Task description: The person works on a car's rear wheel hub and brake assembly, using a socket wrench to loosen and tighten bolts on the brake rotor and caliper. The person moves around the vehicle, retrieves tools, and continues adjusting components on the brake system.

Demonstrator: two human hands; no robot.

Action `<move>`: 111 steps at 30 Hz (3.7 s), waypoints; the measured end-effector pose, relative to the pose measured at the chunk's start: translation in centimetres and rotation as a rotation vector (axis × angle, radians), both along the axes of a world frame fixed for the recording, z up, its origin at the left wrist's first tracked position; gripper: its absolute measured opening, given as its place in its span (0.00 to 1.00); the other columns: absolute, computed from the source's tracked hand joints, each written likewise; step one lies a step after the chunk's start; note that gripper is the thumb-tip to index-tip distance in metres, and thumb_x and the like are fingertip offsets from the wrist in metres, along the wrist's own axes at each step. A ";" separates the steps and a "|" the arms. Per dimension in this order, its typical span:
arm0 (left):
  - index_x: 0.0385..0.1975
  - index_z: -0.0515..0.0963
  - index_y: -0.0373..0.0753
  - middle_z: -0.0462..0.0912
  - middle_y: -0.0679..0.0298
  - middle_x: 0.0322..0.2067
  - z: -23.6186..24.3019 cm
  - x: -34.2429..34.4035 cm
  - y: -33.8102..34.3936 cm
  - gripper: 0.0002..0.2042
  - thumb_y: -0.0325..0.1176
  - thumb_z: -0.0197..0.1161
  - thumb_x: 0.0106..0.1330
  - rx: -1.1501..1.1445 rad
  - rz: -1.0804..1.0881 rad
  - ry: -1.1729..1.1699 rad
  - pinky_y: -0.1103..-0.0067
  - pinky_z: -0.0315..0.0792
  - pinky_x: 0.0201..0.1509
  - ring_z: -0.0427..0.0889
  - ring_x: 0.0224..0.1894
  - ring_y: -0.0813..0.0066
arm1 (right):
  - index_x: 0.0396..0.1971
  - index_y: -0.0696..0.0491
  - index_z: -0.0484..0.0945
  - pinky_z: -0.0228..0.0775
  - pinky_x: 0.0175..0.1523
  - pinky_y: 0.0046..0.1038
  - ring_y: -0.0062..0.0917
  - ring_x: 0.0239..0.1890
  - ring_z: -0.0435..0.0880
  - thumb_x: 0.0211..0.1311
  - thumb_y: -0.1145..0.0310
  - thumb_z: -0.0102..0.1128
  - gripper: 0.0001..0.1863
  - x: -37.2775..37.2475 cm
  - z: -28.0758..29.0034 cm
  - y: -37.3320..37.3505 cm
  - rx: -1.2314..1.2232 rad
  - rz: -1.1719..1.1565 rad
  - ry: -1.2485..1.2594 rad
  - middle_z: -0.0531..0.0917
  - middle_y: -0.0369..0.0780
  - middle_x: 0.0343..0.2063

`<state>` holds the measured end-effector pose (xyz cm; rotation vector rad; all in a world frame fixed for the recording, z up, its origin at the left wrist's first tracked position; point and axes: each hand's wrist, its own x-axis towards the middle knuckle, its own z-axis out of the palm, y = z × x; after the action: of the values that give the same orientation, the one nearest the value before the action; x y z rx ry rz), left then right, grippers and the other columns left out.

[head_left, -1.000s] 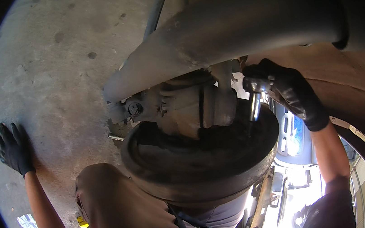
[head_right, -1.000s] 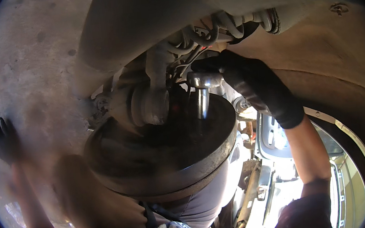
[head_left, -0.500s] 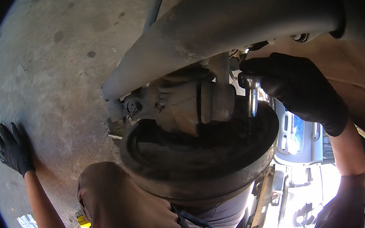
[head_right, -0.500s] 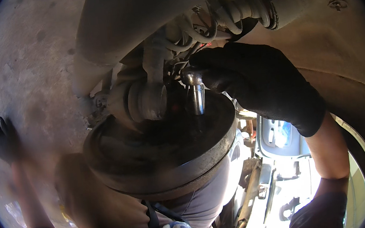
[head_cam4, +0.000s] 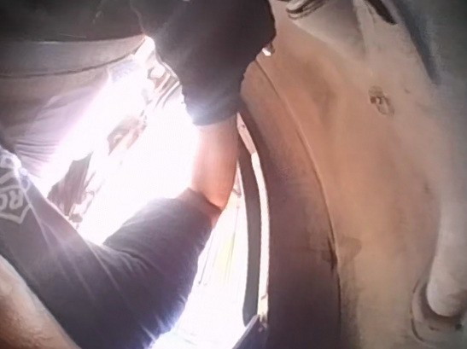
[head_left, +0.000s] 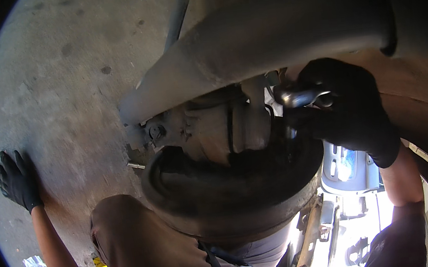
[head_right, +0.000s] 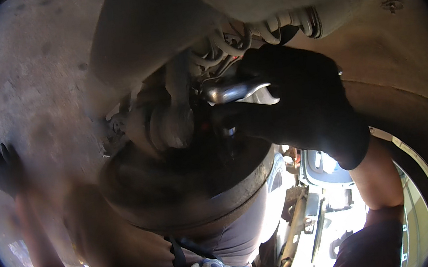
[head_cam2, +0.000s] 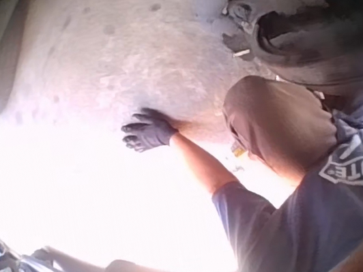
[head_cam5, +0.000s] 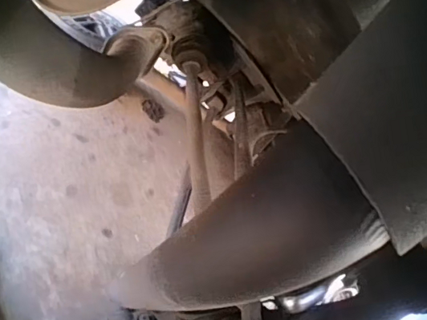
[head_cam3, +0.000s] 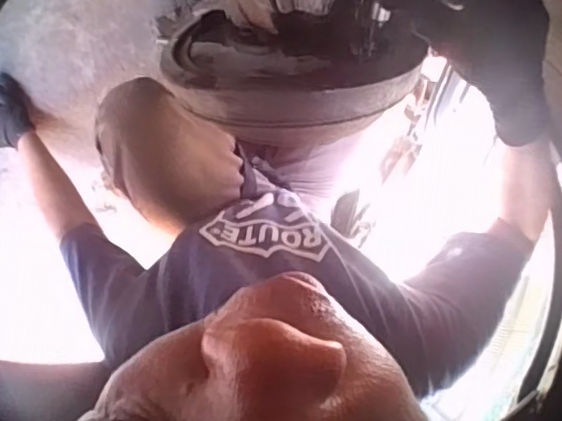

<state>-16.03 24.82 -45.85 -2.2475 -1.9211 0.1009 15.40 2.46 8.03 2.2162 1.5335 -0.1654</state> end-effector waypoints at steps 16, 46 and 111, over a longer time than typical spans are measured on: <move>0.71 0.65 0.56 0.65 0.49 0.70 -0.5 -0.6 0.2 0.30 0.61 0.48 0.73 0.000 -0.030 0.003 0.53 0.51 0.74 0.61 0.73 0.49 | 0.36 0.56 0.80 0.70 0.31 0.18 0.16 0.31 0.80 0.40 0.66 0.86 0.24 -0.3 -3.4 -5.0 0.584 -0.008 -0.164 0.80 0.33 0.31; 0.72 0.65 0.56 0.65 0.48 0.70 -2.1 -1.2 0.3 0.32 0.62 0.50 0.70 0.129 -0.046 -0.240 0.52 0.51 0.73 0.61 0.73 0.47 | 0.37 0.52 0.80 0.76 0.42 0.24 0.26 0.36 0.85 0.43 0.67 0.83 0.22 -0.4 -4.4 -5.7 0.660 -0.036 -0.122 0.85 0.36 0.34; 0.71 0.66 0.55 0.65 0.48 0.70 -1.6 -0.9 0.2 0.32 0.63 0.49 0.70 0.095 -0.015 -0.208 0.52 0.51 0.73 0.61 0.73 0.46 | 0.37 0.54 0.78 0.73 0.40 0.22 0.16 0.33 0.78 0.56 0.73 0.74 0.13 -0.6 -5.3 -6.4 0.832 -0.275 -0.009 0.83 0.35 0.31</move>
<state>-16.96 25.06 -47.44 -2.2870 -1.9615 -0.2304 14.76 -3.99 2.68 3.0450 1.4352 0.4929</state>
